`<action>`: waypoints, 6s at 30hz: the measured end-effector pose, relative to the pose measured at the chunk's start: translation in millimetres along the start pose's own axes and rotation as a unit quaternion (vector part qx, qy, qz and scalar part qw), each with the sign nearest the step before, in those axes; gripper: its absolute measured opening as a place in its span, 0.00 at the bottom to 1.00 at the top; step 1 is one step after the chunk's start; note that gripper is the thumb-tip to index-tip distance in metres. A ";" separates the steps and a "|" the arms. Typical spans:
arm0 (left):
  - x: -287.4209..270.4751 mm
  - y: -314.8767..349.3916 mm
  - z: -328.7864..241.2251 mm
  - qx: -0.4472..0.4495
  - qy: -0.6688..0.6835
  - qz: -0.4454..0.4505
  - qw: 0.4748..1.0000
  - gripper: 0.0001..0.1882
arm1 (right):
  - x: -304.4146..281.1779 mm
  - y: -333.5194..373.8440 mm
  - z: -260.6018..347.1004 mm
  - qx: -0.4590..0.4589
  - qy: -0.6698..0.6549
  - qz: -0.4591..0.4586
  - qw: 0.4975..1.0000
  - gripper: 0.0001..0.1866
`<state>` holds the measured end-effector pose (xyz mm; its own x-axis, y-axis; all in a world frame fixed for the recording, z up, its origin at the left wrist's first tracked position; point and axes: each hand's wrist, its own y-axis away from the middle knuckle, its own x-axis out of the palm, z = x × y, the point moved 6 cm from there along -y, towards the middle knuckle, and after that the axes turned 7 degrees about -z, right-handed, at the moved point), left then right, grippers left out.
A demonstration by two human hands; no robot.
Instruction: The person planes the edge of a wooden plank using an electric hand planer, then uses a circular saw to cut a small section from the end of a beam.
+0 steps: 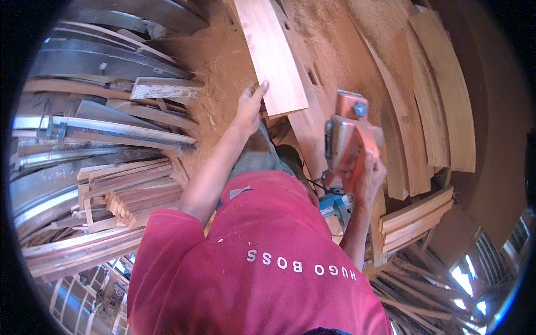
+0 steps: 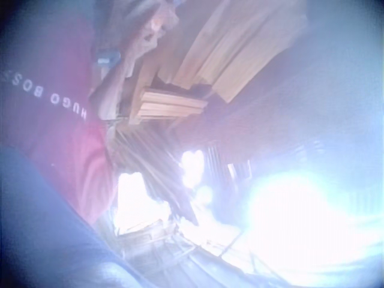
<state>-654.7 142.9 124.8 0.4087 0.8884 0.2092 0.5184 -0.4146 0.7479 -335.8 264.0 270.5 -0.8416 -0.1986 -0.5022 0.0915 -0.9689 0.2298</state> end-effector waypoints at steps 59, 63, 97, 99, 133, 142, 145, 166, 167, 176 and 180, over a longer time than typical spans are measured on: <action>25.5 -271.0 -162.8 0.433 -0.798 0.036 0.417 0.41 | 180.1 -60.5 -24.5 -0.178 0.058 0.230 0.955 0.25; 44.7 -265.5 -157.6 0.368 -0.826 0.068 0.422 0.52 | 236.6 -118.0 44.4 -0.180 0.006 0.218 0.959 0.27; 55.4 -253.7 -172.8 0.387 -0.831 0.096 0.388 0.23 | 272.5 -124.2 49.6 -0.150 0.061 0.268 0.950 0.23; 55.6 -250.6 -175.5 0.373 -0.834 0.090 0.397 0.23 | 237.6 -81.4 34.8 -0.211 0.017 0.205 0.956 0.25; -13.5 -180.6 -18.8 0.048 -0.247 0.134 0.959 0.49 | 398.9 -234.7 151.1 -0.113 -0.018 0.256 0.960 0.22; -5.2 -184.2 -28.1 -0.068 -0.260 0.221 0.937 0.42 | 498.3 -322.2 223.8 -0.266 0.005 0.181 0.947 0.22; -8.5 -183.6 -26.9 -0.064 -0.242 0.223 0.942 0.37 | 537.5 -350.5 257.3 -0.299 -0.020 0.166 0.940 0.23; -10.8 -157.0 -3.0 -0.137 -0.243 0.311 0.909 0.27 | 315.4 -163.0 75.9 0.063 0.001 0.265 0.962 0.32; -12.2 -157.0 -2.4 -0.137 -0.281 0.298 0.902 0.24 | 312.8 -159.5 70.5 0.060 -0.007 0.260 0.964 0.33; -13.2 -161.4 7.5 -0.079 -0.262 0.306 0.912 0.27 | 389.8 -234.1 139.0 -0.010 0.043 0.284 0.958 0.26; -7.0 -163.0 -4.0 -0.097 -0.267 0.327 0.901 0.26 | 430.4 -271.4 175.0 -0.043 0.027 0.280 0.959 0.26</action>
<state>-745.1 205.0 4.0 0.9096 0.2221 0.3512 -0.0857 -0.7268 0.6815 -816.0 467.2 137.9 -0.6187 -0.6968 -0.3629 0.5672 -0.7158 0.4074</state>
